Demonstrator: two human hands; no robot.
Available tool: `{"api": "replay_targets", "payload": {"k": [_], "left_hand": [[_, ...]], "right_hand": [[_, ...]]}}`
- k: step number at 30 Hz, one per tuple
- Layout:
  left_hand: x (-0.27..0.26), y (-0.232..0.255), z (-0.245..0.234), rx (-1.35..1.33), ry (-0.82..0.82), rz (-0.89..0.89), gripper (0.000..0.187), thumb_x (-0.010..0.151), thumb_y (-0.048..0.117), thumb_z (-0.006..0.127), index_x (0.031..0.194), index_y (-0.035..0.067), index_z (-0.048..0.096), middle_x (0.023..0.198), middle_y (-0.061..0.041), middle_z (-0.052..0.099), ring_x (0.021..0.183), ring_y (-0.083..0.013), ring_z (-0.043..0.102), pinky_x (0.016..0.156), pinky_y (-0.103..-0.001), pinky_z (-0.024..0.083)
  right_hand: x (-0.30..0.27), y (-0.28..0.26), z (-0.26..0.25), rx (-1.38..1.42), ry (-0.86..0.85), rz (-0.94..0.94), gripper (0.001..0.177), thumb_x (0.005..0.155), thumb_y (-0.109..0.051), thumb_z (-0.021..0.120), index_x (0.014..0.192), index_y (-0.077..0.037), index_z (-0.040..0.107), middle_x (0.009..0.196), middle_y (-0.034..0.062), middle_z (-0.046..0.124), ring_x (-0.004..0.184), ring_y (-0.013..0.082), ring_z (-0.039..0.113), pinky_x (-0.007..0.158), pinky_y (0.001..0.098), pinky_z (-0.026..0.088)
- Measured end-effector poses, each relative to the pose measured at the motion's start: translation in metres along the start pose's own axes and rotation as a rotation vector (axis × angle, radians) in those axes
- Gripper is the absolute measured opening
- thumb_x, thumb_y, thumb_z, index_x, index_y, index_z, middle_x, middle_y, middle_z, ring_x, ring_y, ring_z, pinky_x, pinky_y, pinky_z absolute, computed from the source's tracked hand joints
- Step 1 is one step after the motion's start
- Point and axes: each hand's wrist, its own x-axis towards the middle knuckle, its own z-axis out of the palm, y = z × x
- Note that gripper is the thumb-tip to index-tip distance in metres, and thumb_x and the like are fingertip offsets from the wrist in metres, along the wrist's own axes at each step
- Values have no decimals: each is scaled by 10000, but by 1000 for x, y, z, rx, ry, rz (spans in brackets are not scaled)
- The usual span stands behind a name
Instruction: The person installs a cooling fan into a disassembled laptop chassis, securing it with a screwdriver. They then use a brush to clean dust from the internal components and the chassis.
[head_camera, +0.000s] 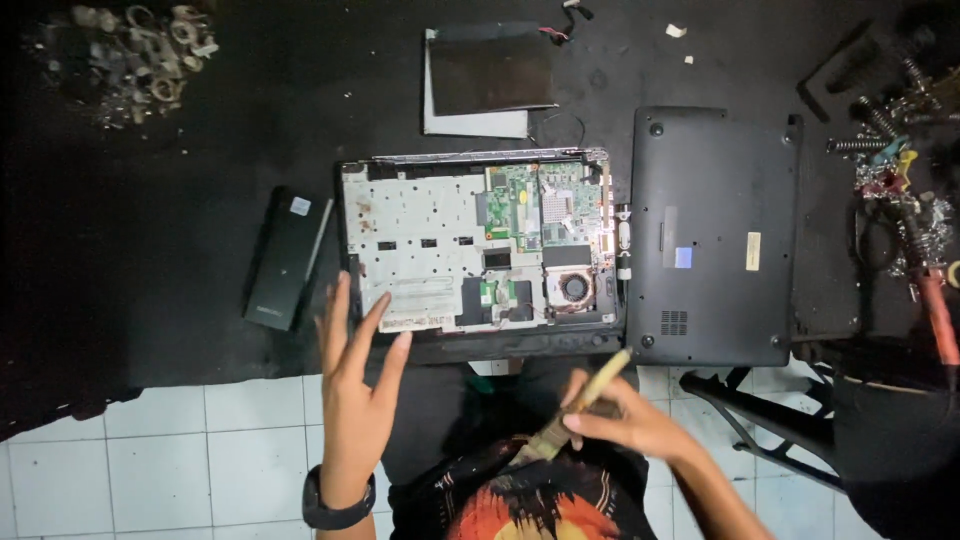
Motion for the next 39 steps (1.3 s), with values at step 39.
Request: {"api": "replay_targets", "payload": {"k": [39], "left_hand": [[198, 26, 93, 480, -231, 266, 256, 795, 194, 760, 964, 113, 585, 1043, -18, 584, 1052, -273, 521, 829, -457, 392]], "right_hand": [[-2, 48, -40, 117, 121, 578, 249, 899, -288, 753, 1004, -97, 873, 1005, 4, 775, 956, 148, 730, 863, 262, 500]]}}
